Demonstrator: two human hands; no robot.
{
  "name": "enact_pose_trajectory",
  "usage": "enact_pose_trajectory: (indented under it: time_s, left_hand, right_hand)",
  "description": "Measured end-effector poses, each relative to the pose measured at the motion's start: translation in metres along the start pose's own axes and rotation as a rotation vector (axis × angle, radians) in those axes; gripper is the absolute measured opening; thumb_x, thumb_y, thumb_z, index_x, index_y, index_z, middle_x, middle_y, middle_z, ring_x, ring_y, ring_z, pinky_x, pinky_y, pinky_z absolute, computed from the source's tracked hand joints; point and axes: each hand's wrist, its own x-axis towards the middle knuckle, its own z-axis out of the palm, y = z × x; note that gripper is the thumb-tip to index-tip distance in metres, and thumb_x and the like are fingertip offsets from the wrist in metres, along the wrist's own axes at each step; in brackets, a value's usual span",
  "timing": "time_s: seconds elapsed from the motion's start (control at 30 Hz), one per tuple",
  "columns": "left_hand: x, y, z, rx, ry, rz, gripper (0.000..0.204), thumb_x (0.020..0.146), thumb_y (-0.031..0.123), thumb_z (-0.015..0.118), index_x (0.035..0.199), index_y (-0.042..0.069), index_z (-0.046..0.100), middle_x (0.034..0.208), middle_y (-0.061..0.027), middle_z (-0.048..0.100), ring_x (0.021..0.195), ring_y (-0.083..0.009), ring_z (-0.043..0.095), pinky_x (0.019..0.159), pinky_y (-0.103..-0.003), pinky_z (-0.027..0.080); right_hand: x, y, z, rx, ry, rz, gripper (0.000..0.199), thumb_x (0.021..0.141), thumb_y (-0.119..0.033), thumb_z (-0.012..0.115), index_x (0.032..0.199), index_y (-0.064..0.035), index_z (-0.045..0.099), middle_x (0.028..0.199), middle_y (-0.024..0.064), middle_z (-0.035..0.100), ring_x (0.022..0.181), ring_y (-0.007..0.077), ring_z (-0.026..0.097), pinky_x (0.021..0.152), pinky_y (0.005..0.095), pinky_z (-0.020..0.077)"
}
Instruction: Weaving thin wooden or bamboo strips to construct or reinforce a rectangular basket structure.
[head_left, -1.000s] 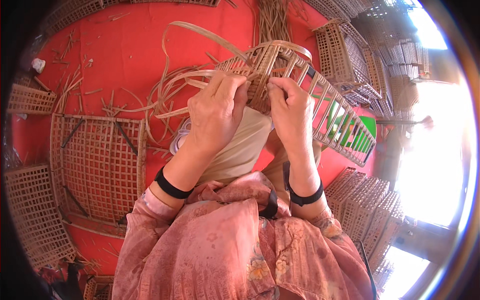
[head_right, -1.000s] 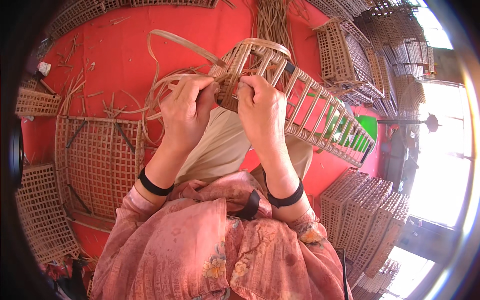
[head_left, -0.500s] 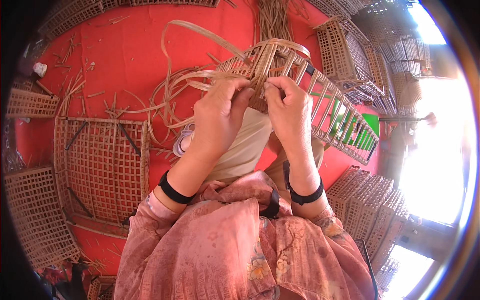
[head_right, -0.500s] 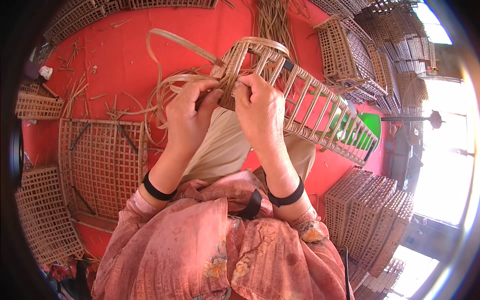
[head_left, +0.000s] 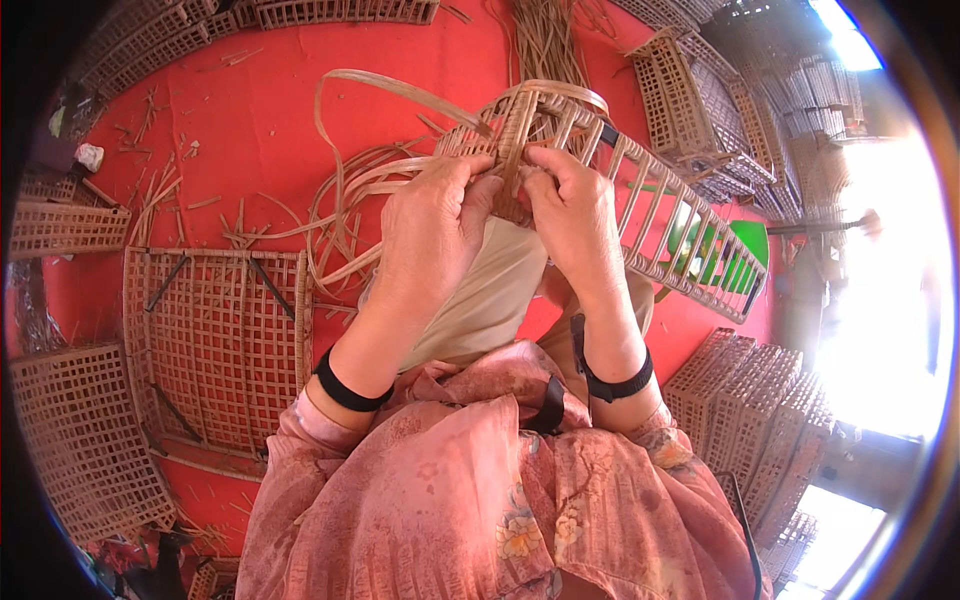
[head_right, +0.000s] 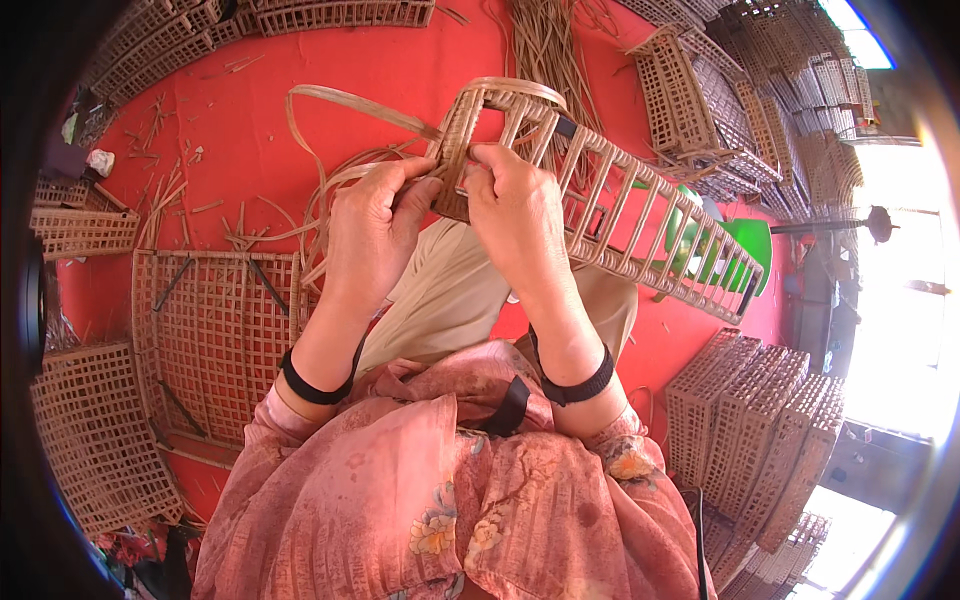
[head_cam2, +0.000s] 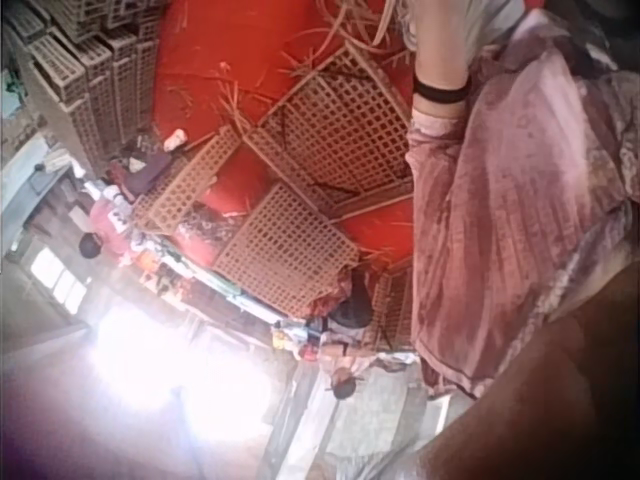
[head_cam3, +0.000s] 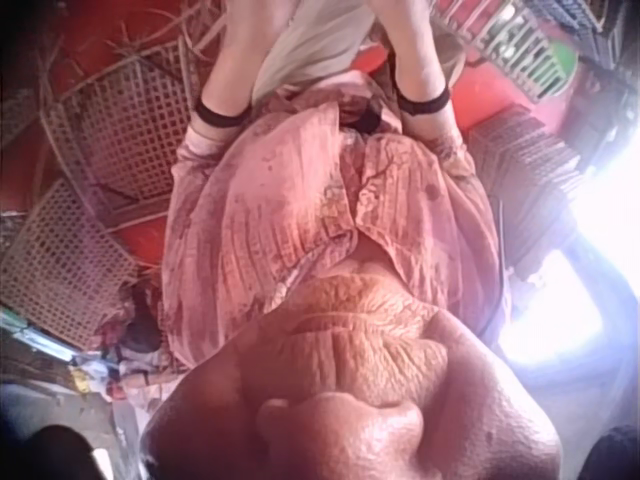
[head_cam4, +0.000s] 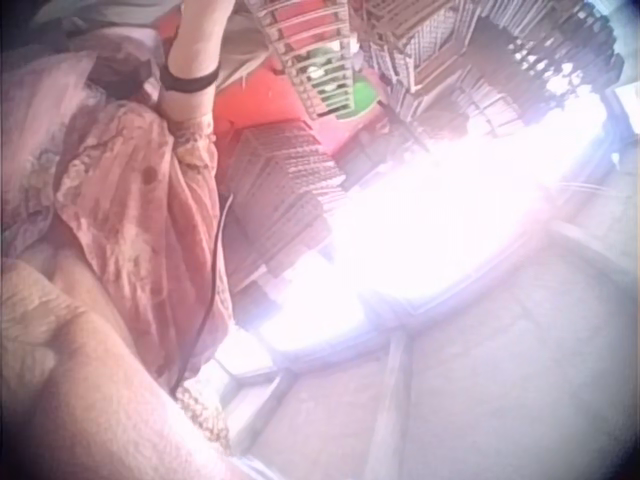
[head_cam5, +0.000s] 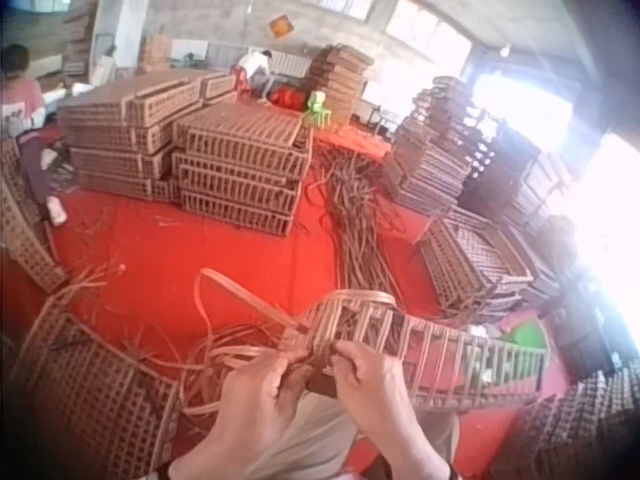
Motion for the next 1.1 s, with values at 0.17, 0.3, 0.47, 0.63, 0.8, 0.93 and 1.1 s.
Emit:
enact_pose_trajectory:
  time_s: [0.17, 0.3, 0.47, 0.63, 0.8, 0.93, 1.1]
  left_hand:
    - [-0.013, 0.006, 0.013, -0.271, 0.008, -0.275, 0.017, 0.091, 0.006, 0.066, 0.107, 0.000, 0.070, 0.084, -0.0151, 0.067, 0.069, -0.0246, 0.064, 0.064, -0.034, 0.050]
    - [-0.012, 0.007, 0.017, -0.404, 0.073, -0.247, 0.019, 0.092, 0.005, 0.064, 0.109, -0.001, 0.070, 0.077, -0.0073, 0.064, 0.067, -0.0114, 0.055, 0.062, -0.028, 0.045]
    - [0.009, -0.007, 0.000, -0.557, -0.135, -0.457, 0.022, 0.093, 0.014, 0.066, 0.104, -0.003, 0.073, 0.066, 0.0026, 0.054, 0.065, -0.0024, 0.045, 0.058, -0.023, 0.040]
    - [0.029, -0.003, -0.013, 0.067, -0.256, -0.249, 0.019, 0.093, 0.009, 0.061, 0.104, -0.002, 0.072, 0.089, -0.0114, 0.075, 0.081, -0.0145, 0.069, 0.074, -0.027, 0.051]
    - [0.057, -0.007, -0.021, 0.184, -0.382, 0.047, 0.016, 0.091, 0.010, 0.064, 0.103, 0.004, 0.073, 0.089, -0.0163, 0.073, 0.083, -0.0231, 0.072, 0.074, -0.037, 0.055]
    - [0.070, -0.010, -0.025, 0.101, -0.475, 0.047, 0.022, 0.089, 0.015, 0.069, 0.109, 0.006, 0.064, 0.069, -0.0091, 0.063, 0.064, -0.0210, 0.061, 0.065, -0.036, 0.048]
    - [0.086, -0.014, -0.020, -0.019, -0.611, -0.002, 0.025, 0.089, 0.017, 0.071, 0.109, 0.006, 0.059, 0.064, -0.0067, 0.057, 0.060, -0.0201, 0.056, 0.061, -0.036, 0.044]
  right_hand:
    - [-0.001, 0.003, 0.001, 0.017, -0.006, 0.011, 0.023, 0.091, -0.013, 0.059, 0.104, 0.0018, 0.071, 0.081, 0.0267, 0.067, 0.079, 0.0409, 0.070, 0.071, 0.0432, 0.0544]
    - [-0.002, 0.003, 0.001, 0.039, 0.016, -0.013, 0.022, 0.091, -0.012, 0.059, 0.102, 0.0019, 0.071, 0.081, 0.0262, 0.068, 0.078, 0.0408, 0.070, 0.071, 0.0431, 0.0546]
    - [-0.001, 0.004, 0.001, 0.044, 0.007, -0.024, 0.021, 0.090, -0.012, 0.059, 0.101, 0.0025, 0.071, 0.079, 0.0260, 0.068, 0.077, 0.0404, 0.070, 0.071, 0.0438, 0.0547]
    - [0.001, 0.004, 0.000, 0.040, -0.004, -0.046, 0.022, 0.091, -0.012, 0.057, 0.100, 0.0025, 0.072, 0.079, 0.0262, 0.068, 0.077, 0.0411, 0.070, 0.073, 0.0453, 0.0545]
    - [0.002, 0.003, -0.002, -0.003, -0.033, -0.039, 0.025, 0.092, -0.014, 0.055, 0.099, 0.0028, 0.072, 0.080, 0.0275, 0.068, 0.080, 0.0429, 0.069, 0.075, 0.0480, 0.0537]
    - [0.008, 0.003, -0.005, -0.043, -0.089, -0.057, 0.026, 0.092, -0.014, 0.056, 0.104, 0.0026, 0.071, 0.079, 0.0241, 0.068, 0.075, 0.0341, 0.069, 0.071, 0.0428, 0.0532]
    - [0.015, 0.011, -0.012, -0.025, -0.240, -0.008, 0.026, 0.092, -0.015, 0.059, 0.108, 0.0037, 0.070, 0.072, 0.0173, 0.066, 0.062, 0.0193, 0.064, 0.061, 0.0355, 0.0519]
